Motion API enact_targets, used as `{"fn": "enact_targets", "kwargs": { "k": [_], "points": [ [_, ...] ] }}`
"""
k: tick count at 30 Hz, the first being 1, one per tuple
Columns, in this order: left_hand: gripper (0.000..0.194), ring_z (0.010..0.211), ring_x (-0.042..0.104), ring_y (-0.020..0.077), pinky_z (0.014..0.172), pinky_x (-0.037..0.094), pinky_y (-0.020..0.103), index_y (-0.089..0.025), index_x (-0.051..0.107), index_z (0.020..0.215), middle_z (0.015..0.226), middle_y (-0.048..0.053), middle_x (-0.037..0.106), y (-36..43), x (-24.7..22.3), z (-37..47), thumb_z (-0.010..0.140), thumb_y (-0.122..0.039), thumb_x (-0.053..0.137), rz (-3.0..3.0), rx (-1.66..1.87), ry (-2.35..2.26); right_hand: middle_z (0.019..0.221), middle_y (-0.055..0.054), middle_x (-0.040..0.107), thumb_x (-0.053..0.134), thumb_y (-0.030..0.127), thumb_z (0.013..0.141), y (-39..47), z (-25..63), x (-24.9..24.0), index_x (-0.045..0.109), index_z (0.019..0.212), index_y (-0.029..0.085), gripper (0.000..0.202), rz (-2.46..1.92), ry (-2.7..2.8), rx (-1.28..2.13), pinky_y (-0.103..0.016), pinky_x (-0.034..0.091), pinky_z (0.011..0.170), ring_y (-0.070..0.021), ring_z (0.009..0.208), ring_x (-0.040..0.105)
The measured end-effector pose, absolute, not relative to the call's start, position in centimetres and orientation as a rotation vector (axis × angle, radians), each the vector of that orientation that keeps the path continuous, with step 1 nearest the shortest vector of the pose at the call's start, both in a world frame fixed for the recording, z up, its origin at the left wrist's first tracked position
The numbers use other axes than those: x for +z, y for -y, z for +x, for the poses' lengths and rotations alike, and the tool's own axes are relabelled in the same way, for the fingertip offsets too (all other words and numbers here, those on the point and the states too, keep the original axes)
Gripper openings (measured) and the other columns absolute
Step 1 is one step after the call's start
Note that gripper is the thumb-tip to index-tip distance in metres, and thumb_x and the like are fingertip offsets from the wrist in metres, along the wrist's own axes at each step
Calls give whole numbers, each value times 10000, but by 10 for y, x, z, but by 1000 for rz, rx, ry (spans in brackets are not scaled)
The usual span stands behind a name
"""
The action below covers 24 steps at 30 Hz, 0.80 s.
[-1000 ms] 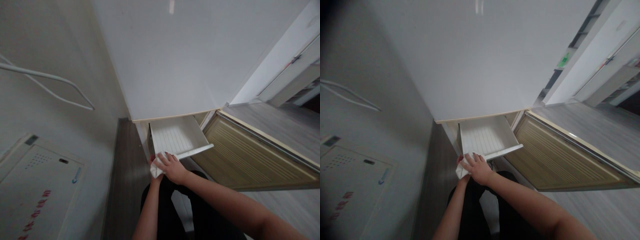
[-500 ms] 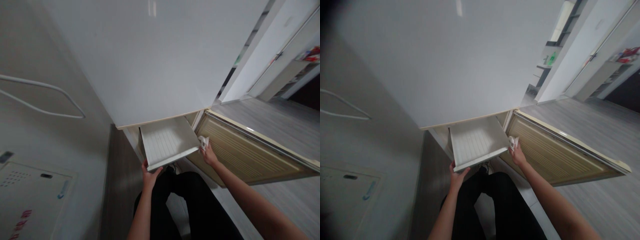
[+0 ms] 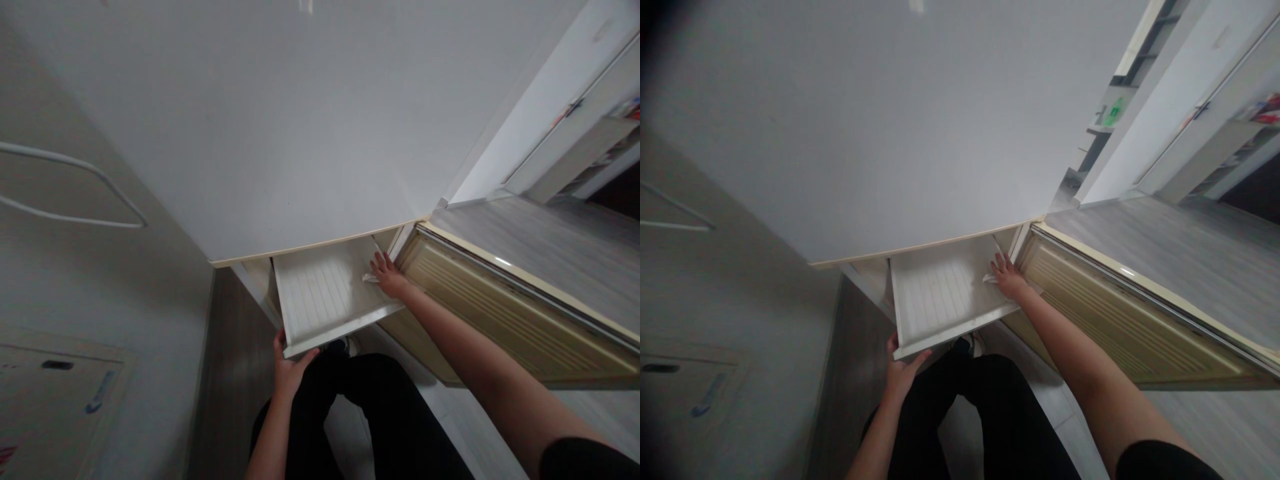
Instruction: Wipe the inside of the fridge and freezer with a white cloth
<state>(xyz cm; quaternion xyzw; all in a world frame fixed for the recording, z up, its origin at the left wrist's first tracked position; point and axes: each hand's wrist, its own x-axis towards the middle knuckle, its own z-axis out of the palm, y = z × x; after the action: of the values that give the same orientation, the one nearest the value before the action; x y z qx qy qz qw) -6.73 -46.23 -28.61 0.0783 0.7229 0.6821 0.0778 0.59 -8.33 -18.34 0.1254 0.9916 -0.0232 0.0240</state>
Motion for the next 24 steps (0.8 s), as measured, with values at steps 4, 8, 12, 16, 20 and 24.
{"fn": "enact_targets", "kwargs": {
  "k": [4,8,12,16,20,24],
  "points": [
    [971,1272,595,332,1114,477,542,-276,505,1326,1368,104,595,464,-285,-67,480,-430,954,227,2035,-2185,1723,-160,57,519,45,892,70,-13,-185,383,1590,88,712,292,-3172,-96,-532,179,1300,-312,1601,-61],
    [980,1281,588,332,1134,461,540,-278,494,1319,1381,104,585,465,-283,-67,471,-464,948,188,1995,-2183,1730,-132,65,535,74,901,54,-35,-182,380,1599,136,719,270,-3203,-173,-527,154,1307,-270,1606,-67],
    [1005,1252,608,333,1083,503,525,-264,468,1333,1362,122,593,464,-282,-66,475,-488,942,186,2000,-2186,1732,-131,74,526,109,925,45,-54,-181,366,1608,138,703,357,-3211,-226,-531,114,1308,-269,1611,-38],
    [1014,1236,620,327,1084,499,516,-253,472,1329,1336,124,614,464,-282,-67,461,-472,948,187,1977,-2178,1725,-164,55,517,203,980,53,-54,-179,375,1598,91,644,381,-3167,-267,-537,111,1302,-294,1607,-57],
    [993,1197,640,312,1077,498,502,-239,491,1294,1292,124,639,463,-284,-67,447,-472,952,170,2013,-2153,1698,-170,196,493,318,1023,69,-28,-171,482,1543,104,562,340,-2968,-278,-588,94,1290,-337,1606,41],
    [971,1115,675,287,1038,522,482,-227,495,1272,1225,114,670,460,-286,-66,458,-506,946,163,2038,-2151,1690,-132,255,370,362,1068,85,30,-164,508,1537,164,528,392,-2784,-537,-579,172,1285,-328,1590,176]
  ]
}}
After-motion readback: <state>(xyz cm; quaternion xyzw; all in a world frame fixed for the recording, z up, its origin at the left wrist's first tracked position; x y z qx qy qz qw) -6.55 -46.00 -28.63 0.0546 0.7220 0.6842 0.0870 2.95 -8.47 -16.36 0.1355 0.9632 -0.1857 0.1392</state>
